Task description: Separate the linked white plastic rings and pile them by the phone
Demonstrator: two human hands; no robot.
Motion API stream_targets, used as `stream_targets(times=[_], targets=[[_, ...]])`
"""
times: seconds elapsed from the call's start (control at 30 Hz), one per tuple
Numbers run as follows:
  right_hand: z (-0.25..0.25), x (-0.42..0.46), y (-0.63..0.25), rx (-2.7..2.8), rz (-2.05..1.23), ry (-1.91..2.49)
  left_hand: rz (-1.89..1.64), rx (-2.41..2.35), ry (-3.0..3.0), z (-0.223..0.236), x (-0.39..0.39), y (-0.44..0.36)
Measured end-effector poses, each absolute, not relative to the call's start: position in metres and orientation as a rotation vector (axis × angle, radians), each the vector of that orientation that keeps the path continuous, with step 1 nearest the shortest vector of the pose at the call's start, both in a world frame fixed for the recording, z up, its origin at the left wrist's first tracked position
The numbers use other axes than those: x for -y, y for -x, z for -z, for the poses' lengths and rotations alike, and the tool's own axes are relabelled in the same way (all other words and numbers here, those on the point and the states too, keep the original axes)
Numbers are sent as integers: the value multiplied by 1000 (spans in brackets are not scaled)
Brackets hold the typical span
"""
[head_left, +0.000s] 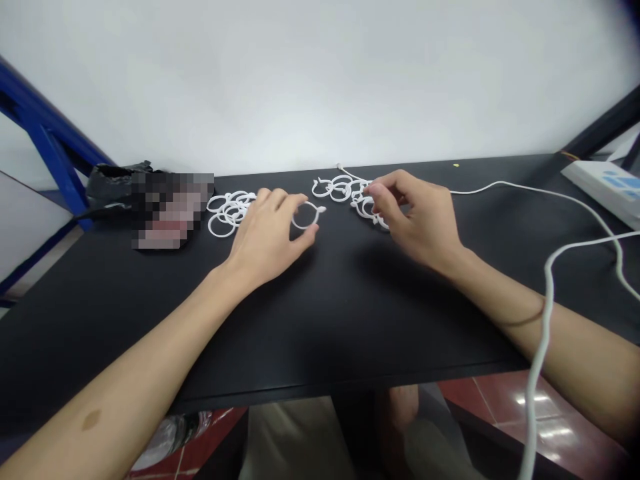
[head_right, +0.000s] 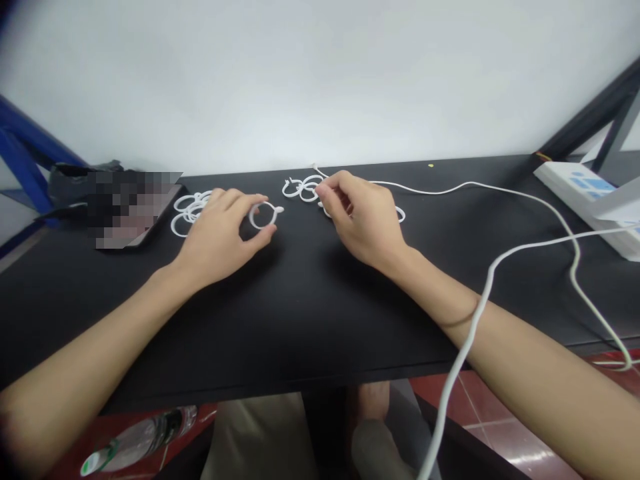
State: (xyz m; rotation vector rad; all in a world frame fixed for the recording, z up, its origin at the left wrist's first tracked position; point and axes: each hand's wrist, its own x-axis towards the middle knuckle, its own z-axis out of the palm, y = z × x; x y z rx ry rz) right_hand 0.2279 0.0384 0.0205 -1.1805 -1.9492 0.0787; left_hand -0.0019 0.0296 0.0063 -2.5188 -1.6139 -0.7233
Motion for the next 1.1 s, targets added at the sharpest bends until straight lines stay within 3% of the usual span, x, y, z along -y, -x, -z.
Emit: stream_targets(times=[0.4,0.77,1.1], targets=[[0,-57,-248,2311,441,1390,594,1841,2168,8,-53,33],[-5,-47,-236,2334,317,1245,709,1581,2558,2,-37,7],[-15,-32,-224,2501,-60,882,797,1362,2832,-3,-25,-6]])
